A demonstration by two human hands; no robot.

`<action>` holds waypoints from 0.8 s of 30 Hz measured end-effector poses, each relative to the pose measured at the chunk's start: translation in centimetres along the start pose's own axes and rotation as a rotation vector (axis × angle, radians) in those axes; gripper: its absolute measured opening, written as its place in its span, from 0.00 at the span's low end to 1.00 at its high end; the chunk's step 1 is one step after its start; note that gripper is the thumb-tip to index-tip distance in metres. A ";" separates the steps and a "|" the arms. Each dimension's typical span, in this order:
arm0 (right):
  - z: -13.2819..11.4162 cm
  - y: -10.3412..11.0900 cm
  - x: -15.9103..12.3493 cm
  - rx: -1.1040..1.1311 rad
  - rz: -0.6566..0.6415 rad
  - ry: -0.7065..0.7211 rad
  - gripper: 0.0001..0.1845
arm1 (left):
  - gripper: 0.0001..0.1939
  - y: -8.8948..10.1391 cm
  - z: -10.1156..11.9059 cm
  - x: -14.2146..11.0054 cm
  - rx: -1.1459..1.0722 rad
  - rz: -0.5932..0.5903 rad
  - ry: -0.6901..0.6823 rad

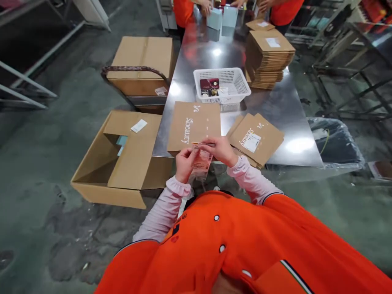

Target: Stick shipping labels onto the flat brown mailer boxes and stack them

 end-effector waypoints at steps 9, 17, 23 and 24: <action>8.2 -2.3 8.9 -0.094 0.111 -0.025 0.12 | 0.24 0.0 -5.8 3.7 -0.366 -0.104 0.427; 14.1 -3.3 14.8 -0.670 -0.104 -0.119 0.43 | 0.30 4.0 -13.9 -4.9 -0.225 -0.177 0.810; 9.1 -9.8 7.5 -0.571 -0.555 0.380 0.38 | 0.29 9.2 -9.5 -4.2 -0.199 -0.060 0.619; 7.9 -10.3 5.2 -0.478 -0.613 0.463 0.36 | 0.28 9.7 -7.7 -2.3 -0.215 0.019 0.520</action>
Point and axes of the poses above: each hand's wrist, its own x-axis towards the middle knuckle, its own y-axis out of the back of the hand, z = x × y, the point moved 7 cm from there along x, towards the middle knuckle, and after that the axes turned 12 degrees about y, right-handed, at the moved point
